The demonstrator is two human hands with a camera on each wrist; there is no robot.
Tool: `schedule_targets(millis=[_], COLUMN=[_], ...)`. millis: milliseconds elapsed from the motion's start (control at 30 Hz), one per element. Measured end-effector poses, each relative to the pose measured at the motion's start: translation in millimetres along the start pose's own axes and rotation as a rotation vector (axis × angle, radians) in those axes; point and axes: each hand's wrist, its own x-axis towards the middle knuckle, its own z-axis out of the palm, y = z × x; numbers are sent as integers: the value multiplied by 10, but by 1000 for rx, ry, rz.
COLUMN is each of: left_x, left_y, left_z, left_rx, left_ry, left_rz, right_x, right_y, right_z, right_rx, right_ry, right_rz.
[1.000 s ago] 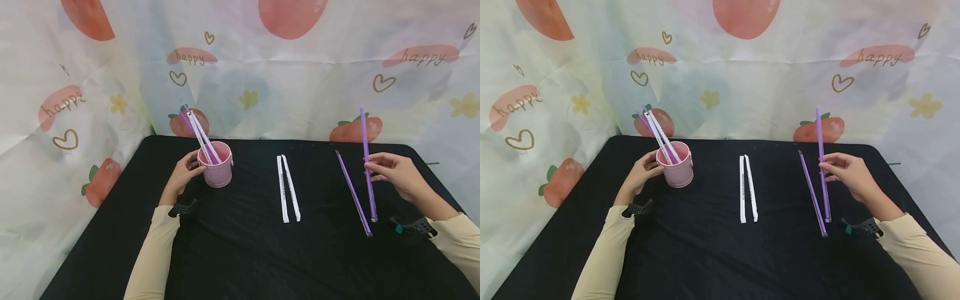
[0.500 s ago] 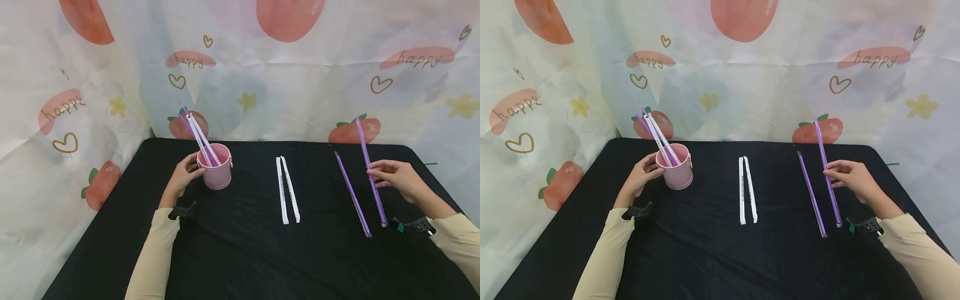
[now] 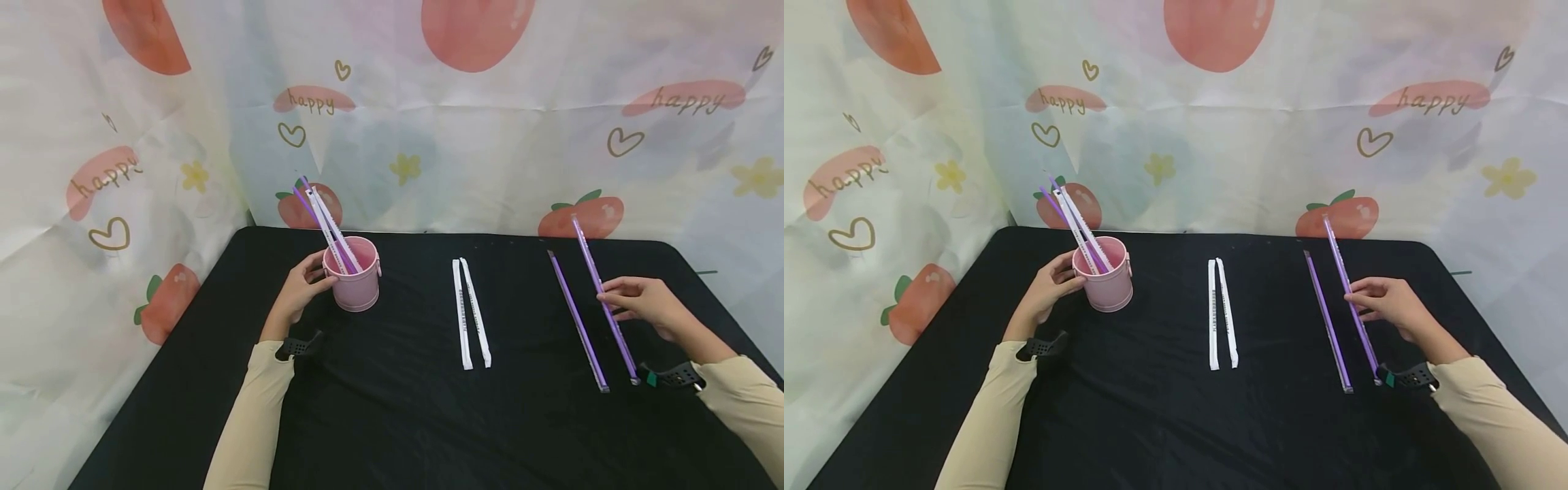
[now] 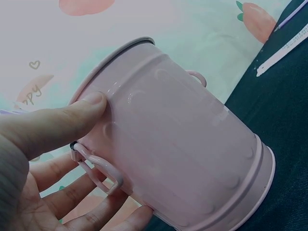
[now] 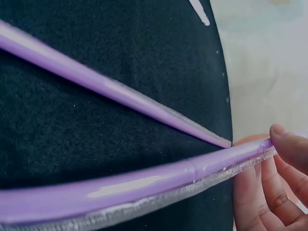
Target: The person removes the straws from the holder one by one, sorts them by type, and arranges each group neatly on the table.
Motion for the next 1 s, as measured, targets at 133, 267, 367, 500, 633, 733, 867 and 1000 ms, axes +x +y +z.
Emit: schedule_targets(millis=[133, 267, 367, 500, 633, 733, 867, 1000], left_x=[8, 15, 12, 8, 11, 4, 0, 0], left_y=[-5, -12, -3, 0, 5, 7, -11, -21], left_z=[-3, -4, -4, 0, 4, -3, -14, -9], left_rx=[1, 1, 0, -11, -4, 12, 15, 9], left_ry=[-2, -3, -3, -5, -5, -4, -3, -2], left_rz=[0, -6, -15, -21, -19, -8, 4, -1], right_x=[24, 46, 66, 75, 80, 88, 97, 98], right_y=[34, 68, 103, 157, 185, 197, 219, 259], right_z=[8, 8, 10, 24, 32, 39, 46, 46], right_rx=[-19, -31, -25, -37, -63, -80, -110, -135], right_ry=[4, 5, 0, -22, -36, -38, -38, -43], right_rz=[26, 56, 85, 123, 151, 165, 179, 191])
